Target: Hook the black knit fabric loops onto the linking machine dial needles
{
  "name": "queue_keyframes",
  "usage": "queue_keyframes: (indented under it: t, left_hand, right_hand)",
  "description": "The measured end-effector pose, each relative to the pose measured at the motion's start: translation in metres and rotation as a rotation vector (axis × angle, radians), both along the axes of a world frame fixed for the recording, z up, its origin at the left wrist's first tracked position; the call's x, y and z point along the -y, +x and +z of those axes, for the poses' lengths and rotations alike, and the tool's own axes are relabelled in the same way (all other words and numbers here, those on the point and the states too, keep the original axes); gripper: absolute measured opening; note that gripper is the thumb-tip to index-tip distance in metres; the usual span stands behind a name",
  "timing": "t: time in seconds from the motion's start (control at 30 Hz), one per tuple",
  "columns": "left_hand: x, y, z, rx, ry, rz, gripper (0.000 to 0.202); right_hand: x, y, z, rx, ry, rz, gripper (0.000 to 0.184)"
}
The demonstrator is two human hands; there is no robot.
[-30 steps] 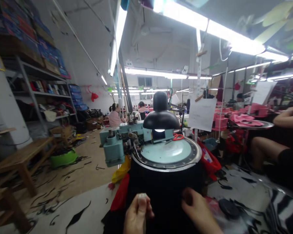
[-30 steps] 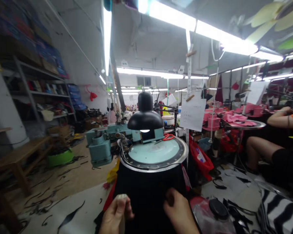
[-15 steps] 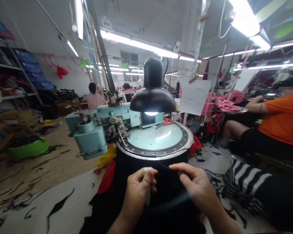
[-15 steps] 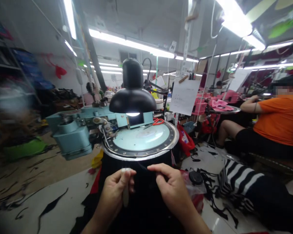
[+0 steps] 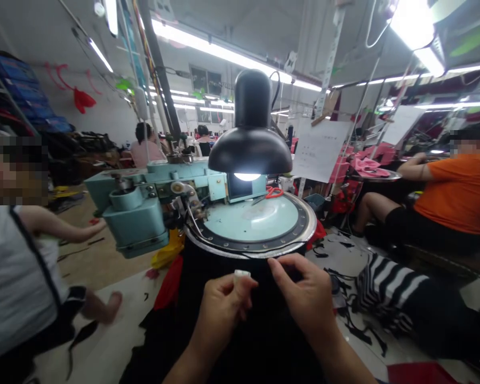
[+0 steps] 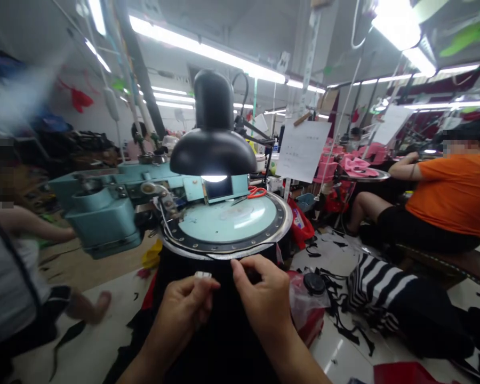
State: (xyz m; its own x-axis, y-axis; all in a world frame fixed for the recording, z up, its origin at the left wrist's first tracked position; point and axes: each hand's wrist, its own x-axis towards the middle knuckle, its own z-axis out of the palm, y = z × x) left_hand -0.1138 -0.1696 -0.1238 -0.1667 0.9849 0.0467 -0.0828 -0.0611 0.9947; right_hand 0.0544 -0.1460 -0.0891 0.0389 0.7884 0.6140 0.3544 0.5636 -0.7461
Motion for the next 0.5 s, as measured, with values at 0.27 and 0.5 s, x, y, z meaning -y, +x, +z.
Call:
queue_keyframes:
  t: [0.27,0.5]
  left_hand:
    - [-0.008,0.001,0.017,0.002,-0.094,-0.049,0.057]
    - [0.01,0.008,0.011,0.067,-0.046,0.031,0.052]
  right_hand:
    - [0.012,0.071,-0.052,0.075,-0.329,-0.016,0.013]
    - [0.006,0.048,-0.01,0.024,-0.284,0.351,0.026]
